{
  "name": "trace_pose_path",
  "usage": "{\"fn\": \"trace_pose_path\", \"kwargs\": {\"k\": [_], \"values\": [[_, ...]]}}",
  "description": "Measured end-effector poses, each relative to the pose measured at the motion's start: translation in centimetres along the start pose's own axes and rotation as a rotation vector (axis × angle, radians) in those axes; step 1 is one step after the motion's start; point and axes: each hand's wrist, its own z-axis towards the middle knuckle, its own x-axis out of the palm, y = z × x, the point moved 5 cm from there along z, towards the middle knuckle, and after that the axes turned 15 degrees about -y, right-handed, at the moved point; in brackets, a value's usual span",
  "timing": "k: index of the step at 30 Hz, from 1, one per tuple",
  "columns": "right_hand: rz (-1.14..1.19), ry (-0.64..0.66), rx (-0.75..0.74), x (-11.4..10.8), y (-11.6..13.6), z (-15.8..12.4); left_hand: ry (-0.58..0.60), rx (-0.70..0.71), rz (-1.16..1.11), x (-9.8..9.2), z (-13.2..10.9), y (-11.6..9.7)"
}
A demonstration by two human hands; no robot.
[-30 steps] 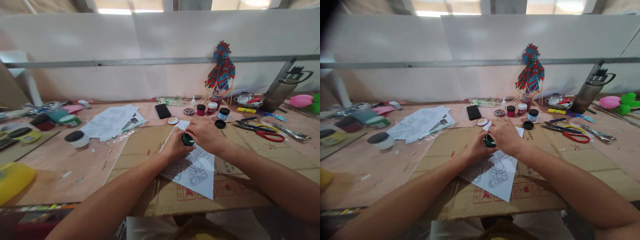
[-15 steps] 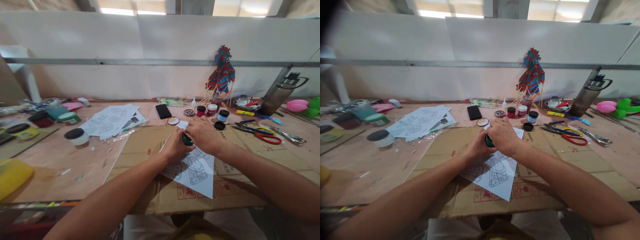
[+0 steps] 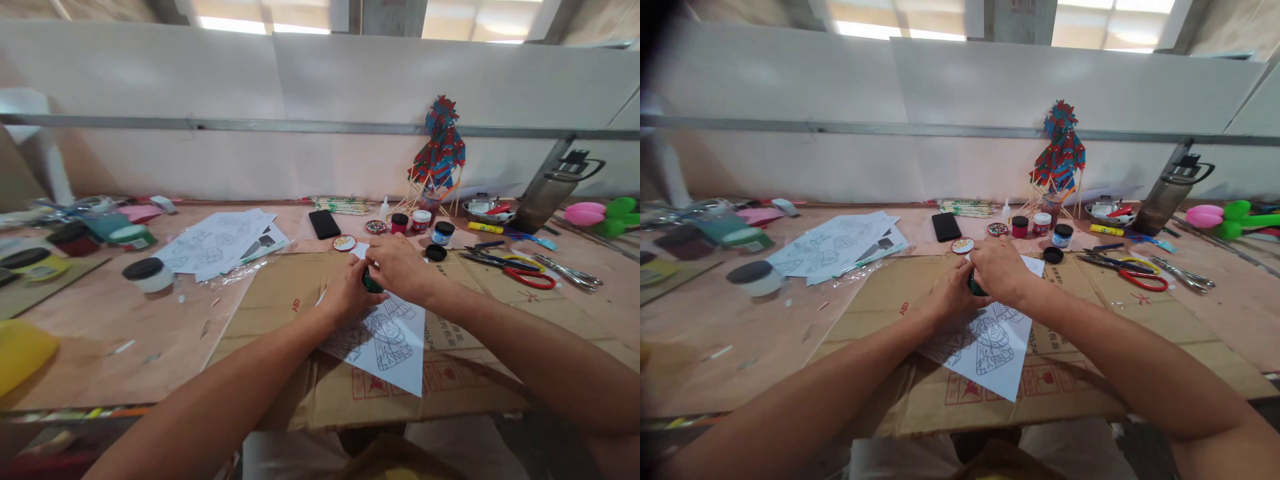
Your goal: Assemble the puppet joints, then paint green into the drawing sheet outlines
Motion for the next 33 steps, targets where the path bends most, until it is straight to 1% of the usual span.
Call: {"fn": "trace_pose_path", "kwargs": {"k": [3, 6, 9, 12, 15, 17, 21, 25, 27, 29, 31, 33], "values": [[0.061, -0.022, 0.071, 0.4, -0.7, 0.1, 0.001, -0.031, 0.015, -0.2, 0.1, 0.0], [0.132, -0.081, 0.158, 0.5, -1.4, 0.2, -0.015, -0.039, 0.028, -0.4, 0.2, -0.1], [0.25, -0.127, 0.279, 0.6, -2.0, 0.1, -0.033, -0.033, 0.055, -0.5, 0.4, -0.1], [0.383, -0.111, 0.44, 1.1, -2.9, 0.0, -0.049, -0.047, 0.078, -0.5, 0.5, -0.1], [0.485, -0.084, 0.612, 2.0, -4.1, -0.3, -0.043, -0.113, 0.068, -0.5, 0.3, -0.1], [0.541, -0.079, 0.696, 2.7, -4.9, -0.6, -0.039, -0.151, 0.048, -0.5, 0.2, -0.1], [0.643, -0.091, 0.782, 3.8, -6.0, -1.2, -0.029, -0.194, 0.013, -0.4, 0.2, -0.1], [0.71, -0.139, 0.832, 4.5, -6.3, -1.9, -0.022, -0.235, -0.013, 0.0, 0.3, 0.3], [0.757, -0.159, 0.842, 4.6, -6.3, -2.2, -0.015, -0.246, -0.015, 0.1, 0.3, 0.6], [0.801, -0.173, 0.886, 4.6, -6.4, -2.6, -0.017, -0.258, -0.012, 0.1, 0.4, 0.9], [0.83, -0.189, 0.961, 4.3, -6.9, -3.3, -0.043, -0.269, -0.001, -0.1, 0.6, 1.2], [0.849, -0.193, 1.004, 3.9, -7.6, -4.0, -0.081, -0.272, 0.006, -0.4, 0.7, 1.3]]}}
